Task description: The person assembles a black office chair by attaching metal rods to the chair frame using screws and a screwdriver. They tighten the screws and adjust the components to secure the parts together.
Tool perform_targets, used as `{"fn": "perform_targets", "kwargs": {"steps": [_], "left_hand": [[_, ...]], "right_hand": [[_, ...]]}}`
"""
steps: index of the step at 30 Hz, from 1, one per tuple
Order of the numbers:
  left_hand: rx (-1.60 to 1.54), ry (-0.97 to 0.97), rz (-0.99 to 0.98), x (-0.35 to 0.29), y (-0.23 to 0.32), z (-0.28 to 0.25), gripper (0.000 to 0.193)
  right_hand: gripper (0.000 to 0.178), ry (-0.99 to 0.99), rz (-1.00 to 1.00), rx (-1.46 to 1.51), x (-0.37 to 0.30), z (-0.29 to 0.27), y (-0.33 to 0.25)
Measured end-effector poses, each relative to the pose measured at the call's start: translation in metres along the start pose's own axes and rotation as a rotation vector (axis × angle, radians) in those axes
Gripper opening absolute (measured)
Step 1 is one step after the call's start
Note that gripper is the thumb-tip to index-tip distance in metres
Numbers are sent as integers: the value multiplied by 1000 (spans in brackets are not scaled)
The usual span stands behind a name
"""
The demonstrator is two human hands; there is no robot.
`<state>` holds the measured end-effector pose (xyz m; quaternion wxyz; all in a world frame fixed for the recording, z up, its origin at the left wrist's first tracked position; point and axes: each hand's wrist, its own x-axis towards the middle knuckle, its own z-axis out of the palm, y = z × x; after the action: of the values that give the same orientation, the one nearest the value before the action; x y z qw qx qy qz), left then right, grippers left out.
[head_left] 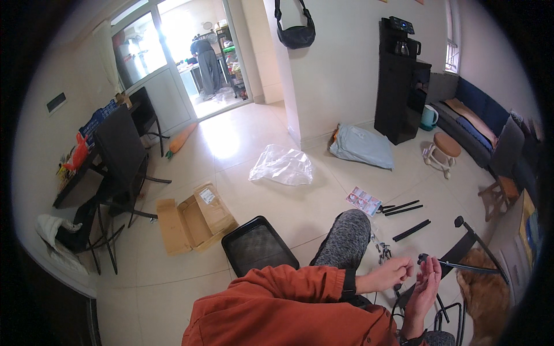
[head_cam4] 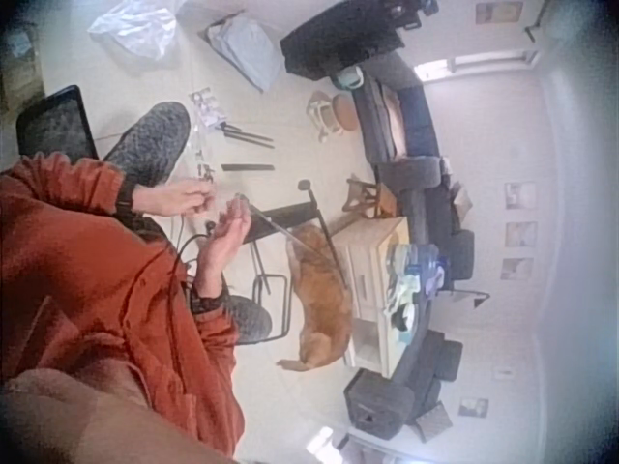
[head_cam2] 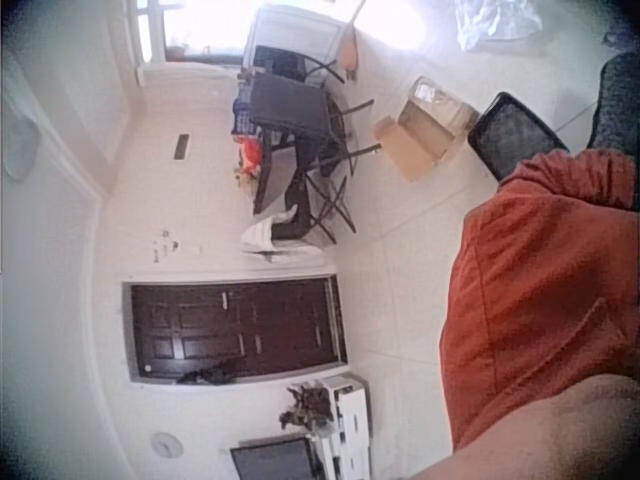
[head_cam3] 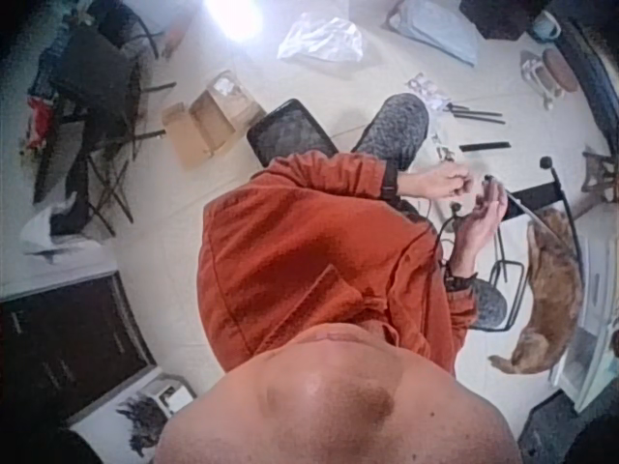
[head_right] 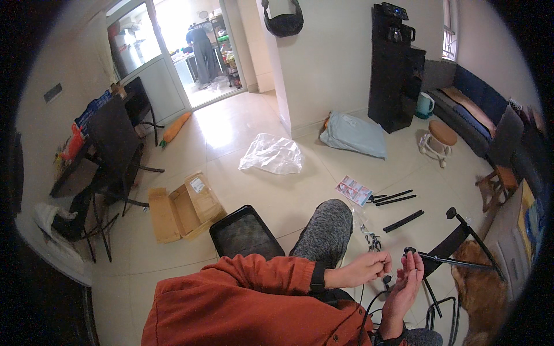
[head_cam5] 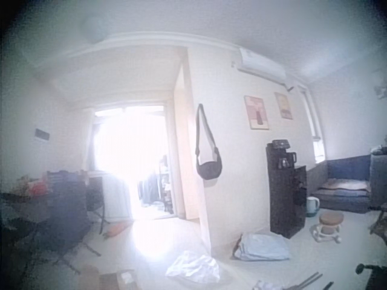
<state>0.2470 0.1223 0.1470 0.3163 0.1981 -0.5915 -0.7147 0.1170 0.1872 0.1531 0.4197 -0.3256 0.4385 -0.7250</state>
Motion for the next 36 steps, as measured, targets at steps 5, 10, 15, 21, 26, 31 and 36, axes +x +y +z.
{"fn": "perform_targets", "kwargs": {"steps": [5,10,15,21,26,31,36], "left_hand": [[28,-8,5,4,-18,4,19],[255,-122,28,2,-12,13,26],[254,-167,-14,-1,-1,13,25],[23,-127,31,-3,-4,18,18],[105,-72,36,-3,-3,18,19],[211,-82,70,-4,1,14,22],[197,-50,95,-3,-1,16,22]], "right_hand": [[46,-69,-135,-96,-2,5,-3],[48,-128,-160,-139,-7,7,-7],[49,-173,-219,-177,-8,8,-10],[49,-169,-217,-161,-7,4,-6],[49,-186,-179,-137,-9,2,-5],[50,-170,-121,-93,-10,2,-5],[42,-181,-13,-19,-10,-5,-4]]}}
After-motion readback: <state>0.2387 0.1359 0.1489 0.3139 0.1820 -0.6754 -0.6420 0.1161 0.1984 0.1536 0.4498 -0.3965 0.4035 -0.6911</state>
